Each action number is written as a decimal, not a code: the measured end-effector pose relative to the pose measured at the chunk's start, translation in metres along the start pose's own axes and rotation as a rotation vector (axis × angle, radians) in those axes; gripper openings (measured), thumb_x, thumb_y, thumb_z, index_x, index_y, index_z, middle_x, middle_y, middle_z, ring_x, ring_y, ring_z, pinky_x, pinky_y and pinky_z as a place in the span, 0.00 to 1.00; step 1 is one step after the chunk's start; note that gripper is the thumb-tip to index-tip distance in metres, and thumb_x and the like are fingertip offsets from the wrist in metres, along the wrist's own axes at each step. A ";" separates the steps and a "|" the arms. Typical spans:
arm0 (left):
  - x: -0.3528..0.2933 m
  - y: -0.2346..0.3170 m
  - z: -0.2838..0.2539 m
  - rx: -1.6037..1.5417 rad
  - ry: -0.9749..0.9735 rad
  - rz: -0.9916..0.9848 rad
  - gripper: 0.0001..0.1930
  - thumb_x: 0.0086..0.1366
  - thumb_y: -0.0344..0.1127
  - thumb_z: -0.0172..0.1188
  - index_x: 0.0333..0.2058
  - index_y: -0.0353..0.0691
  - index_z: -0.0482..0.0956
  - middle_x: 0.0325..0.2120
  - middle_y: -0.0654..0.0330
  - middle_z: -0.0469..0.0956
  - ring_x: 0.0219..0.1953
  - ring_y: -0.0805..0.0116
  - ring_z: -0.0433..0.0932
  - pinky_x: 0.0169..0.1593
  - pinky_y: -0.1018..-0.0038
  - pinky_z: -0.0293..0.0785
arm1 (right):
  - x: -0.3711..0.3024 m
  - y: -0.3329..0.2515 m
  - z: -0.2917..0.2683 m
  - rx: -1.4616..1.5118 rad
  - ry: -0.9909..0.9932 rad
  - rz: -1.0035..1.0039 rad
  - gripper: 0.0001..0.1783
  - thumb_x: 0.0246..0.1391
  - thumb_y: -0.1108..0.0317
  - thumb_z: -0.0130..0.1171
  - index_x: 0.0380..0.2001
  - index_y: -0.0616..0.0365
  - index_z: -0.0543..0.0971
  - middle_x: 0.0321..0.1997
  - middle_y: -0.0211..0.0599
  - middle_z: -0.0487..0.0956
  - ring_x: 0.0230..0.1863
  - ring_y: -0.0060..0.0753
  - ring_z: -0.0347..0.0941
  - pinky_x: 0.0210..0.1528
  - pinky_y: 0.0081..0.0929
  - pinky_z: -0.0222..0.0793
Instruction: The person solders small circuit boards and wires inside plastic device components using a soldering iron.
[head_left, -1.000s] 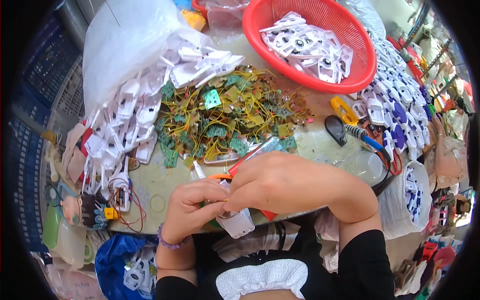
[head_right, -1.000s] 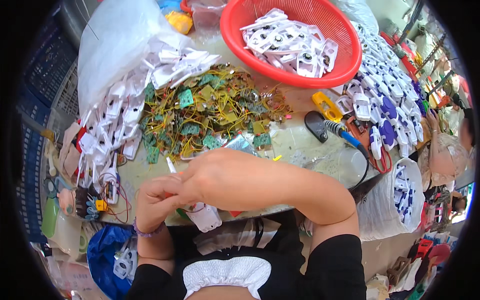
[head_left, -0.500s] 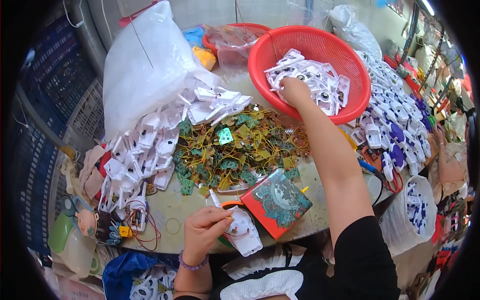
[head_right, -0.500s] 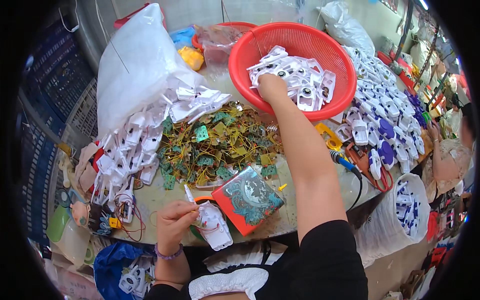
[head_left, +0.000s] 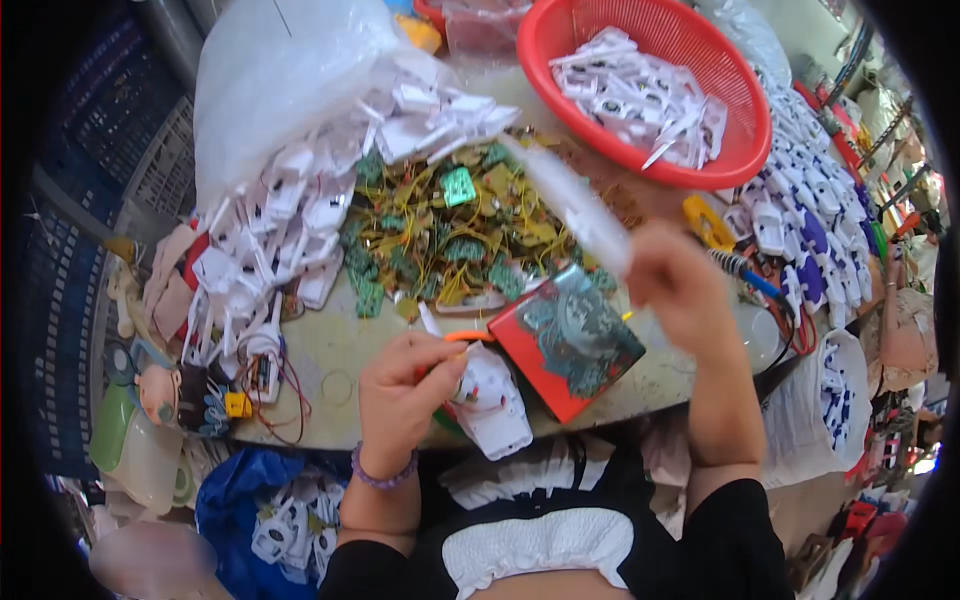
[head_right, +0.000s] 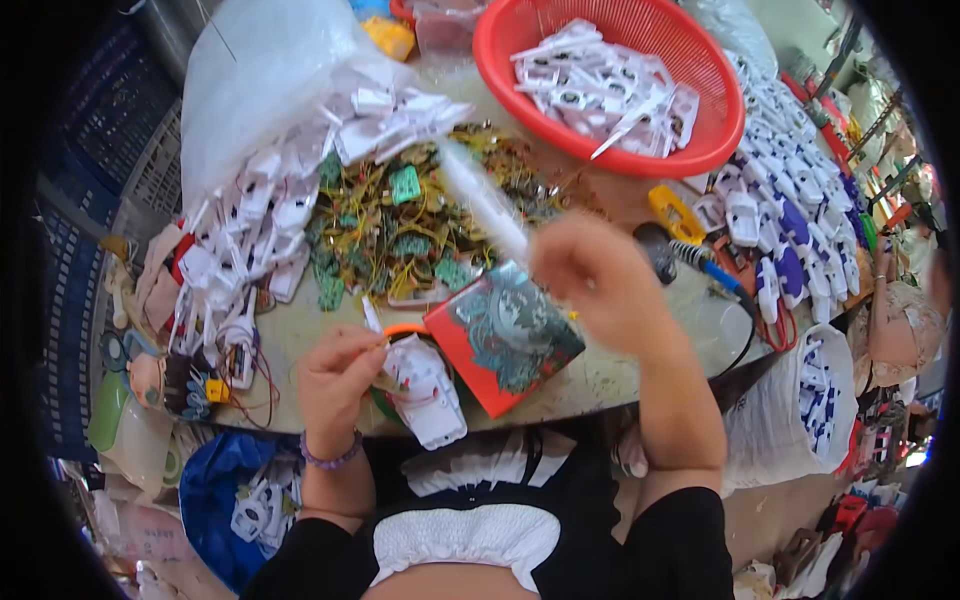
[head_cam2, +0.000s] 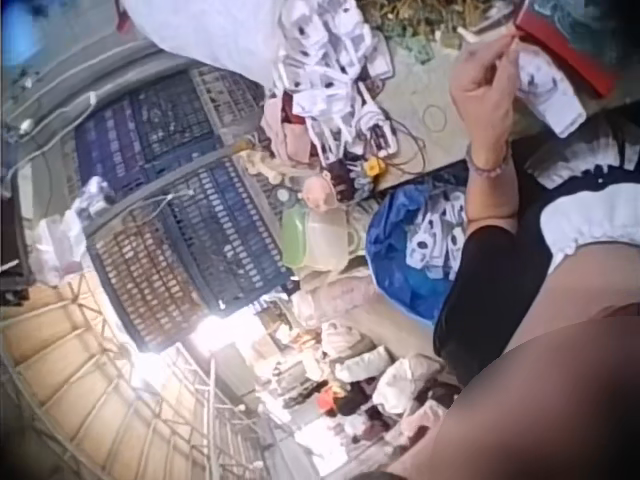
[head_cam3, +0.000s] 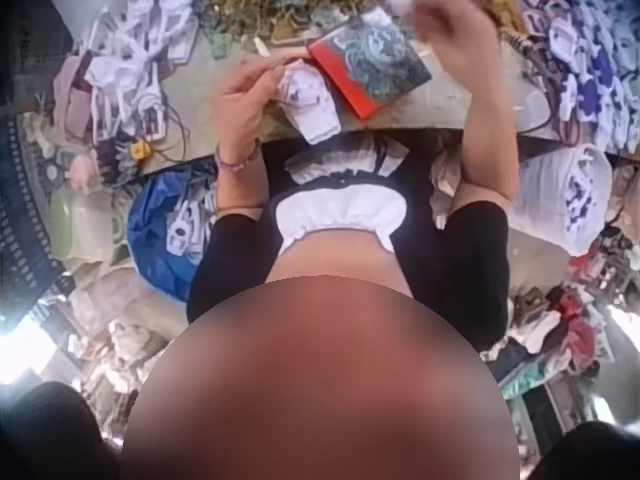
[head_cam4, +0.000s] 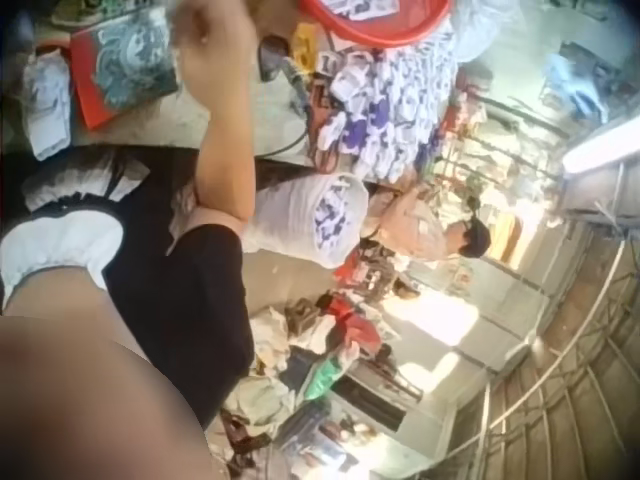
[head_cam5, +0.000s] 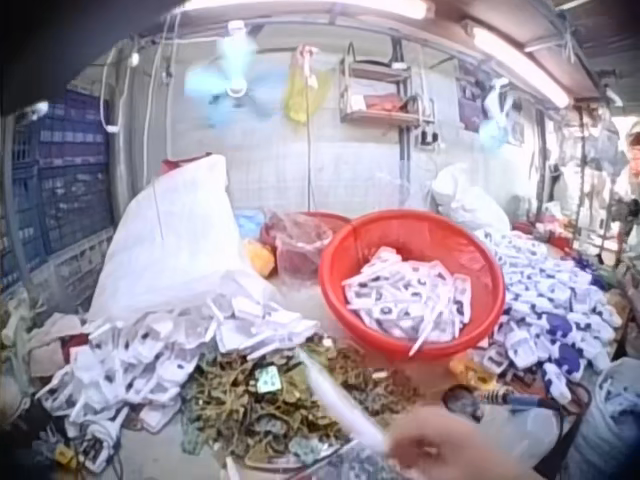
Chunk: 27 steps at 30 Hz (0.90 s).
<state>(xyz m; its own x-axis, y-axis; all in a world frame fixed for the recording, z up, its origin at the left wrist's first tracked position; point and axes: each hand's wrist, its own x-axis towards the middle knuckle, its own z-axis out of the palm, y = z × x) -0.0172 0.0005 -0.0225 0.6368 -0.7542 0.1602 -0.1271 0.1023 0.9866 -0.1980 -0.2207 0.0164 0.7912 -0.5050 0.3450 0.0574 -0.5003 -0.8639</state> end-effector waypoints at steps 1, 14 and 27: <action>0.001 0.000 0.001 -0.028 -0.004 0.005 0.07 0.53 0.22 0.63 0.33 0.33 0.83 0.27 0.61 0.77 0.30 0.76 0.73 0.33 0.82 0.67 | -0.014 -0.001 0.001 -0.397 -0.125 -0.381 0.11 0.42 0.79 0.59 0.33 0.56 0.78 0.31 0.37 0.74 0.30 0.36 0.73 0.29 0.27 0.68; -0.009 -0.005 0.005 0.228 0.023 0.265 0.09 0.53 0.21 0.63 0.35 0.34 0.83 0.28 0.61 0.76 0.29 0.76 0.73 0.31 0.82 0.67 | -0.060 -0.015 0.009 -0.893 0.034 -0.177 0.24 0.38 0.49 0.68 0.28 0.59 0.78 0.45 0.46 0.74 0.52 0.54 0.66 0.53 0.46 0.60; 0.016 0.015 0.046 0.531 -0.358 0.530 0.06 0.46 0.27 0.65 0.26 0.40 0.81 0.29 0.62 0.79 0.34 0.63 0.78 0.39 0.69 0.73 | 0.039 0.034 0.034 -0.530 -0.243 -0.533 0.17 0.38 0.71 0.66 0.36 0.56 0.79 0.42 0.34 0.78 0.46 0.42 0.72 0.51 0.37 0.65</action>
<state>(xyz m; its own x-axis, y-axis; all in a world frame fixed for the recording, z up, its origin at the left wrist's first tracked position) -0.0438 -0.0394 -0.0066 0.1221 -0.8622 0.4916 -0.7410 0.2504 0.6231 -0.1447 -0.2333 -0.0124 0.8531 0.0340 0.5207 0.2165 -0.9310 -0.2939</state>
